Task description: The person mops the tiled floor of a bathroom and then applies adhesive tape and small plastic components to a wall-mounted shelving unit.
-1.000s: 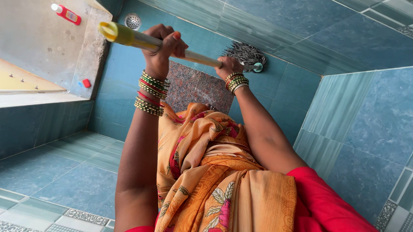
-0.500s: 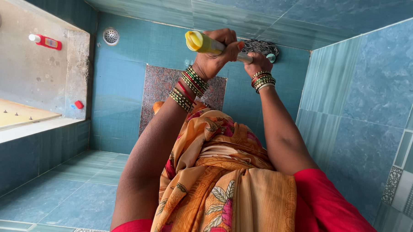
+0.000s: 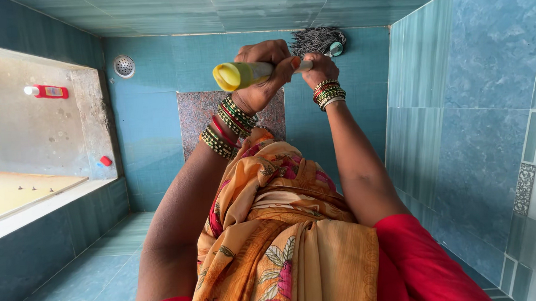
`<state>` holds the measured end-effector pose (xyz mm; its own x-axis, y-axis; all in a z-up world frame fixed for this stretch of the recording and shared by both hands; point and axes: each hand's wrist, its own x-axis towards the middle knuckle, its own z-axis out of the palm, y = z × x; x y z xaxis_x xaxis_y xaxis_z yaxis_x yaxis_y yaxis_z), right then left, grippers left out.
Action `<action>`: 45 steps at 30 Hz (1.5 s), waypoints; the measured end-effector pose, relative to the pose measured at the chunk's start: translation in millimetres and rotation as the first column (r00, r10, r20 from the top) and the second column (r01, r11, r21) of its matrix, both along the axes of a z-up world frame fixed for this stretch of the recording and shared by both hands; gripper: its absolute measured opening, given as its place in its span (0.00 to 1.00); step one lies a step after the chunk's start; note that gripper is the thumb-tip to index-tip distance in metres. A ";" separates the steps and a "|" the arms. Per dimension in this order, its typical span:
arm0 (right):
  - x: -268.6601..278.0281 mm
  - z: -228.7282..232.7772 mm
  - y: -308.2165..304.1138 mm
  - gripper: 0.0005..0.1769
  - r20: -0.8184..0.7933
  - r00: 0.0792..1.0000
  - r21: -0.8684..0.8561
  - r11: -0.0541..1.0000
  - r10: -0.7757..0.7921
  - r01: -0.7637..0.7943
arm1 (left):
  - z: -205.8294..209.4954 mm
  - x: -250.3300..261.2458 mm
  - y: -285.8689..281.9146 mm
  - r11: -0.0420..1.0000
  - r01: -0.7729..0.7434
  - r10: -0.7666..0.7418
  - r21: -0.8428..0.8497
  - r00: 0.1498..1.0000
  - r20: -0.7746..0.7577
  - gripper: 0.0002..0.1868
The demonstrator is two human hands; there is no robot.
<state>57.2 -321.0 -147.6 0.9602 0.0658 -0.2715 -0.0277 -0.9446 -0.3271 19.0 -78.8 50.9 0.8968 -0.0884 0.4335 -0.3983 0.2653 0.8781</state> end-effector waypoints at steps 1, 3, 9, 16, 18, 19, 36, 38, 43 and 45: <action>1.9 2.2 3.1 0.08 -0.048 0.998 -0.012 0.999 -0.034 0.034 | -1.0 1.7 3.0 1.000 0.000 0.000 0.025 1.000 -0.004 0.17; 9.5 5.8 8.6 0.09 -0.143 0.985 -0.043 0.995 -0.095 0.089 | -3.2 6.2 10.7 0.997 -0.009 0.010 0.073 1.000 -0.014 0.16; 11.3 -16.5 -10.5 0.17 0.037 0.989 0.238 0.960 0.143 -0.148 | -5.1 9.3 20.8 0.997 -0.019 0.031 0.077 0.986 -0.165 0.13; 19.8 -24.9 -23.6 0.20 -0.144 0.972 0.146 0.976 0.185 -0.164 | -10.7 -6.5 23.8 0.785 -0.444 0.214 0.432 0.849 0.484 0.03; 21.5 -28.7 -20.3 0.20 -0.157 0.960 0.076 0.972 0.232 -0.222 | -12.7 -8.2 26.0 0.734 -0.494 0.226 0.466 0.825 0.518 0.08; 18.1 -34.8 -14.9 0.20 -0.146 0.970 0.056 0.980 0.196 -0.190 | -13.4 -11.4 29.0 0.851 -0.325 0.209 0.413 0.931 0.300 0.11; -36.7 -107.5 209.4 0.19 -0.165 0.961 0.254 0.951 0.222 -0.176 | 51.9 -72.1 239.8 0.993 -0.007 0.010 0.117 1.000 -0.029 0.14; -39.0 -108.2 252.4 0.19 -0.163 0.953 0.311 0.930 0.256 -0.196 | 62.6 -84.5 266.6 0.987 -0.071 0.070 0.141 0.997 0.015 0.07; -50.8 -116.1 360.1 0.19 -0.140 0.930 0.413 0.873 0.341 -0.258 | 72.6 -106.2 331.8 0.960 -0.170 0.155 0.221 0.984 0.083 0.13; -61.7 -120.8 394.2 0.19 -0.136 0.921 0.435 0.857 0.364 -0.275 | 70.7 -110.3 353.9 0.928 -0.231 0.197 0.292 0.970 0.144 0.15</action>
<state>-4.4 73.1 -268.4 0.7919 0.5049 -0.3435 0.1441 -0.7011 -0.6984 -91.2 275.1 121.6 0.8574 -0.0430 0.5129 -0.5143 -0.1102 0.8505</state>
